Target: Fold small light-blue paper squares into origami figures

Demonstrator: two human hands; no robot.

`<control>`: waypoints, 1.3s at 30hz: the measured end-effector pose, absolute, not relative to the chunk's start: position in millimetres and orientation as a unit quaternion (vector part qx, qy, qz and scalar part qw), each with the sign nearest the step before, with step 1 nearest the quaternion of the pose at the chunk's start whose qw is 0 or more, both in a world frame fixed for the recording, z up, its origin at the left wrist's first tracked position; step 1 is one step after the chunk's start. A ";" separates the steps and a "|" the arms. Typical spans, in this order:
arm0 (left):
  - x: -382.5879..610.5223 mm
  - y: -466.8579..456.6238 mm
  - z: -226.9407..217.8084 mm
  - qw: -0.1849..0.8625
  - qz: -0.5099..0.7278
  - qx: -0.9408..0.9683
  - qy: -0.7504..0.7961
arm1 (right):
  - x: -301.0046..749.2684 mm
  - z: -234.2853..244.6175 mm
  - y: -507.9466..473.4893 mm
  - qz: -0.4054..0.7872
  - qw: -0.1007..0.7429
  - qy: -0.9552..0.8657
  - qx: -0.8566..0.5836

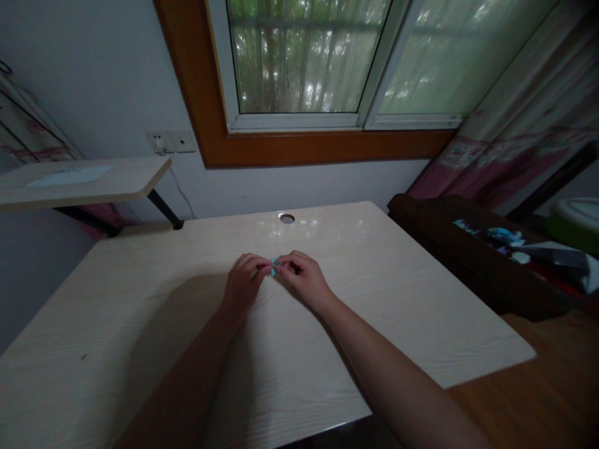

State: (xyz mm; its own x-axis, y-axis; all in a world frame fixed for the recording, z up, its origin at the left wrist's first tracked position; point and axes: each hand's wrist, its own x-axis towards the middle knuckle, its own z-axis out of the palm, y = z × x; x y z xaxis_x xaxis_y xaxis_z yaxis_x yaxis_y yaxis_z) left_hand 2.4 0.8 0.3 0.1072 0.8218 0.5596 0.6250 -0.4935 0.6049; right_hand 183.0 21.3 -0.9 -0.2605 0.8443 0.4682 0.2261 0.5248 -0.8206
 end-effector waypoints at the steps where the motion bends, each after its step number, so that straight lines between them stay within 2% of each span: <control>1: 2.4 1.0 0.0 0.107 0.452 0.737 0.492 | 183.7 -0.2 21.3 0.307 0.480 -0.735 -0.368; 25: 4.9 1.8 -1.6 0.068 0.458 0.750 0.473 | 185.1 -3.5 22.1 0.257 0.463 -0.765 -0.367; 34: 4.8 1.8 -7.9 0.115 0.451 0.733 0.496 | 185.4 -1.0 20.7 0.244 0.458 -0.771 -0.369; 39: 4.2 2.4 -8.1 0.108 0.447 0.736 0.497 | 185.3 -0.9 20.7 0.238 0.453 -0.773 -0.375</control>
